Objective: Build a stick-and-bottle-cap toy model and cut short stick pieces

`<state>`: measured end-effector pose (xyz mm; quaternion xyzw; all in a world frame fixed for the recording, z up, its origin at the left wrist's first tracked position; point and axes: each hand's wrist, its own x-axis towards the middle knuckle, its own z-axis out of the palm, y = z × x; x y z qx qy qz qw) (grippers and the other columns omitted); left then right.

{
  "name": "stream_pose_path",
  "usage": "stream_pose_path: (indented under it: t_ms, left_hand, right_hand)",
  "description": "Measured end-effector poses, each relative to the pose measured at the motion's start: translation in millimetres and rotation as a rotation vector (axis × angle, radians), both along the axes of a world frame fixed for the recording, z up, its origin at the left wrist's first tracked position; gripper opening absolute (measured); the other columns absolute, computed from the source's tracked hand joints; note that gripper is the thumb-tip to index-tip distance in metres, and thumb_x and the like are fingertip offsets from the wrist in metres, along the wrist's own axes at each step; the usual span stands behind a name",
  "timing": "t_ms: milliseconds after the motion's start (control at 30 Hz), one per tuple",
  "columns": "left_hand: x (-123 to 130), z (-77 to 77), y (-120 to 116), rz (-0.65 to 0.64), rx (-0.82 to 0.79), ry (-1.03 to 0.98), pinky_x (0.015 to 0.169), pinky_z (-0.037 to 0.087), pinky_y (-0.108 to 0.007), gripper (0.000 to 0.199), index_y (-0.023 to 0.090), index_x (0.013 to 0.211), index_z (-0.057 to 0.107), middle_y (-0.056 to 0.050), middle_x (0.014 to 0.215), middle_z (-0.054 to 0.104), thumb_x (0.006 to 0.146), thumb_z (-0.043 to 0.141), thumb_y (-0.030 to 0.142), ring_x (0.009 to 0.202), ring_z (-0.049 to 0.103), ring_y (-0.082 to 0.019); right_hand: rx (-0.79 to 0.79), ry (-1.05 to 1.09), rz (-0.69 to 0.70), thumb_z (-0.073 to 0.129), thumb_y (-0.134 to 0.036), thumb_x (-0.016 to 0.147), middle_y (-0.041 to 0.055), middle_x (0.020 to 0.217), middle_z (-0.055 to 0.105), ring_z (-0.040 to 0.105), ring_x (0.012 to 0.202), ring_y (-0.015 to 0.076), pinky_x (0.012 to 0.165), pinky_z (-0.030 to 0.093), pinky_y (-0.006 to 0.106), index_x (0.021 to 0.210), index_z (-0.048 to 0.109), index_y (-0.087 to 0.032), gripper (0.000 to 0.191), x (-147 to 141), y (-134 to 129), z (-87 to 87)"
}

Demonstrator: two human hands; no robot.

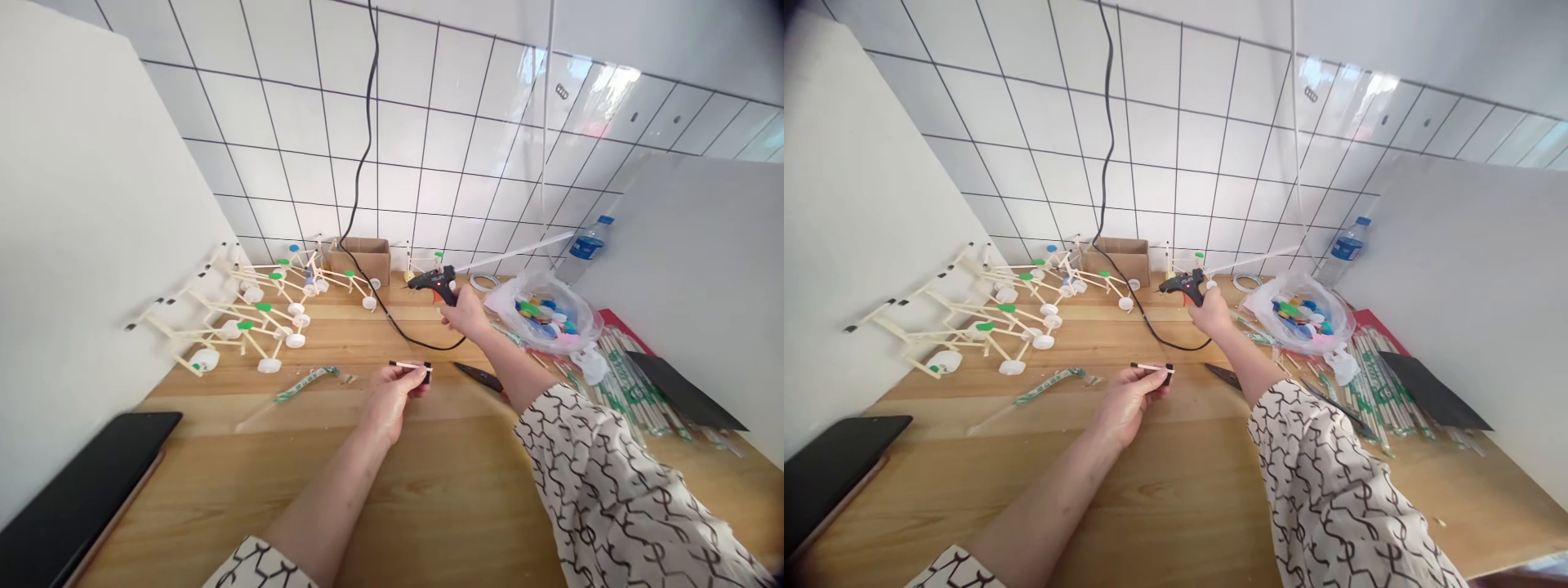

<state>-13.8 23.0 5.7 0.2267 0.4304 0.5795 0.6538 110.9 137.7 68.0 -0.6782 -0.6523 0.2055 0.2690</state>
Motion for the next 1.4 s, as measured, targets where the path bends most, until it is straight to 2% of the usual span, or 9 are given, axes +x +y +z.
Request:
stream_pose_path:
  t_ms: [133,200,300,400,533,633,733,967,1400]
  left_hand:
    - [-1.1,-0.6,1.2,0.003,0.012,-0.023,0.049,0.042,-0.02,0.024,0.011,0.062,0.068,-0.003,0.058,0.066,0.046,0.08,0.023,0.047,0.056,-0.009]
    - [-1.6,-1.8,2.4,0.008,0.014,-0.036,0.049,0.042,-0.02,0.024,0.01,0.062,0.068,-0.003,0.056,0.065,0.046,0.08,0.023,0.047,0.056,-0.009]
    - [-2.1,-4.0,3.8,0.018,0.014,-0.049,0.049,0.042,-0.02,0.024,0.01,0.063,0.068,-0.003,0.055,0.065,0.046,0.08,0.023,0.047,0.056,-0.009]
    - [-2.3,-5.5,3.8,0.024,0.008,-0.05,0.05,0.043,-0.02,0.024,0.01,0.064,0.068,-0.003,0.057,0.065,0.046,0.08,0.022,0.047,0.056,-0.009]
    - [-2.4,-5.7,3.1,0.024,-0.006,-0.042,0.05,0.043,-0.021,0.024,0.01,0.063,0.068,-0.002,0.056,0.064,0.046,0.08,0.021,0.047,0.056,-0.009]
    - [-2.7,-4.5,3.0,0.029,-0.017,-0.037,0.05,0.043,-0.02,0.024,0.01,0.064,0.069,-0.002,0.056,0.064,0.046,0.08,0.021,0.048,0.056,-0.009]
    - [-3.3,-1.8,3.0,0.039,-0.026,-0.038,0.05,0.042,-0.02,0.024,0.011,0.062,0.068,-0.001,0.055,0.063,0.044,0.081,0.021,0.047,0.056,-0.008]
    - [-3.9,3.6,2.8,0.073,-0.04,-0.055,0.051,0.044,-0.02,0.023,0.011,0.06,0.068,-0.001,0.056,0.064,0.042,0.081,0.019,0.049,0.057,-0.009]
    - [-4.6,2.8,3.7,0.067,-0.04,-0.051,0.051,0.042,-0.021,0.022,0.011,0.061,0.069,-0.003,0.056,0.064,0.043,0.079,0.019,0.049,0.056,-0.01]
  right_hand:
    - [0.042,0.101,0.04,0.054,-0.02,0.072,0.0011,0.066,0.058,0.054,0.049,0.011,0.042,0.04,0.02,0.094,0.047,-0.016,0.024,17.3,-37.9,18.9]
    - [0.104,0.327,0.115,0.054,-0.025,0.072,-0.0002,0.061,0.055,0.05,0.048,0.01,0.04,0.036,0.02,0.084,0.05,-0.016,0.015,31.3,-58.6,24.0]
    - [0.088,0.555,0.203,0.055,-0.037,0.075,0.0026,0.068,0.059,0.048,0.048,0.0087,0.04,0.035,0.02,0.078,0.054,-0.016,0.022,54.7,-85.7,22.2]
    - [0.036,0.643,0.196,0.059,-0.04,0.074,0.0038,0.07,0.061,0.053,0.055,0.0111,0.046,0.04,0.022,0.082,0.055,-0.016,0.026,72.7,-105.0,10.9]
    - [-0.059,0.624,0.185,0.058,-0.04,0.075,0.0056,0.067,0.061,0.055,0.058,0.015,0.046,0.04,0.024,0.095,0.056,-0.014,0.033,79.1,-121.4,-2.3]
    - [-0.065,0.553,0.215,0.059,-0.037,0.076,0.003,0.061,0.059,0.051,0.052,0.0137,0.044,0.038,0.025,0.1,0.056,-0.014,0.033,76.3,-129.1,-2.9]
    - [-0.052,0.533,0.296,0.058,-0.034,0.077,0.0038,0.07,0.061,0.049,0.051,0.0118,0.047,0.04,0.025,0.106,0.054,-0.016,0.035,75.6,-132.4,-1.8]
    - [-0.074,0.457,0.376,0.058,-0.031,0.077,0.0059,0.085,0.064,0.048,0.053,0.0095,0.049,0.043,0.023,0.1,0.059,-0.018,0.027,79.1,-131.6,-6.4]
    - [-0.024,0.255,0.402,0.053,-0.032,0.081,0.004,0.087,0.062,0.049,0.057,0.012,0.052,0.044,0.025,0.101,0.056,-0.022,0.022,74.5,-139.4,-12.4]
